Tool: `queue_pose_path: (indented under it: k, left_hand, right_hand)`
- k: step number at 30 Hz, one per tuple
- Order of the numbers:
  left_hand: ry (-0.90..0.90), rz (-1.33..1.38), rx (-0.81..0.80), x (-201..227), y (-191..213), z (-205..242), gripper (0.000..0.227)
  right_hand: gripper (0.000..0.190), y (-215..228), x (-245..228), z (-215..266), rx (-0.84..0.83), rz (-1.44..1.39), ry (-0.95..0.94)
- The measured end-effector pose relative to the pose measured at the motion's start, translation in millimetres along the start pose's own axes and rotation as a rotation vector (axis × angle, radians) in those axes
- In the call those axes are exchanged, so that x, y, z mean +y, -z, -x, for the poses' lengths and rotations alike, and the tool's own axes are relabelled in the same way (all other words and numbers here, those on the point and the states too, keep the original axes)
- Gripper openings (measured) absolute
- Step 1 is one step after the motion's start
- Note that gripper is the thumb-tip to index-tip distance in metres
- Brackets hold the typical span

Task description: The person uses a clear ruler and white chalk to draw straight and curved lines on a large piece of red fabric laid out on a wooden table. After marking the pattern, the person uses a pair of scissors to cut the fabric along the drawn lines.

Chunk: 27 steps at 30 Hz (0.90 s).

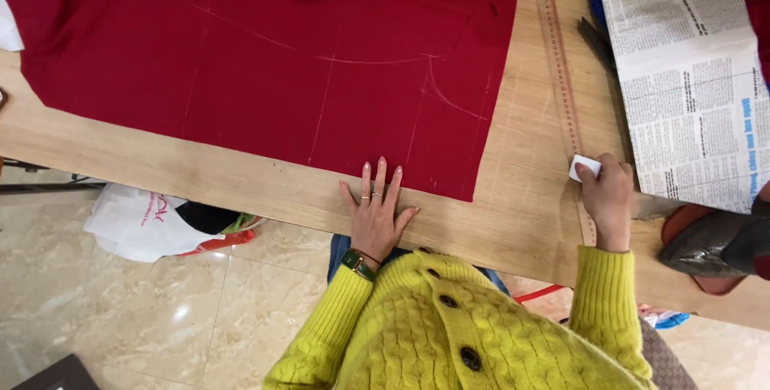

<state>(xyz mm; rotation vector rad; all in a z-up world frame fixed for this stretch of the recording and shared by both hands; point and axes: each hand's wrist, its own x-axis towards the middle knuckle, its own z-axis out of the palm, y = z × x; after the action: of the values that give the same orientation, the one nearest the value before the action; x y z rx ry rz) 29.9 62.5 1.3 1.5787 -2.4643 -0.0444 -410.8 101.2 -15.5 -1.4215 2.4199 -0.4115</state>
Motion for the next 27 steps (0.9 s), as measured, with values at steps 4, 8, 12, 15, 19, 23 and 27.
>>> queue_pose_path:
  k: [4,8,12,15,19,23,27]
  left_hand:
    - [-0.006,-0.009,-0.018,0,-2,0,0.079]
    - [-0.005,0.018,0.02,0,1,-1,0.078]
    - [-0.006,0.027,0.01,0,1,-2,0.079]
    - [0.01,0.143,-0.084,-5,-7,0,0.077]
    - [0.012,0.179,-0.073,-9,-6,2,0.077]
    - [-0.017,0.232,-0.083,-21,-3,2,0.073]
    - [-0.06,0.408,-0.01,-44,10,-6,0.063]
  right_hand:
    - [0.028,8,-13,0,-0.008,0.006,-0.011]
    - [0.023,21,-33,2,-0.094,-0.011,-0.108]
    - [0.029,16,-32,1,-0.077,-0.005,-0.109]
    - [0.027,5,-18,-3,-0.032,-0.159,-0.123]
    - [0.02,18,-42,11,-0.008,-0.401,-0.177]
    - [0.017,44,-88,34,0.019,-0.632,-0.148]
    - [0.012,50,-133,55,0.018,-0.674,-0.081]
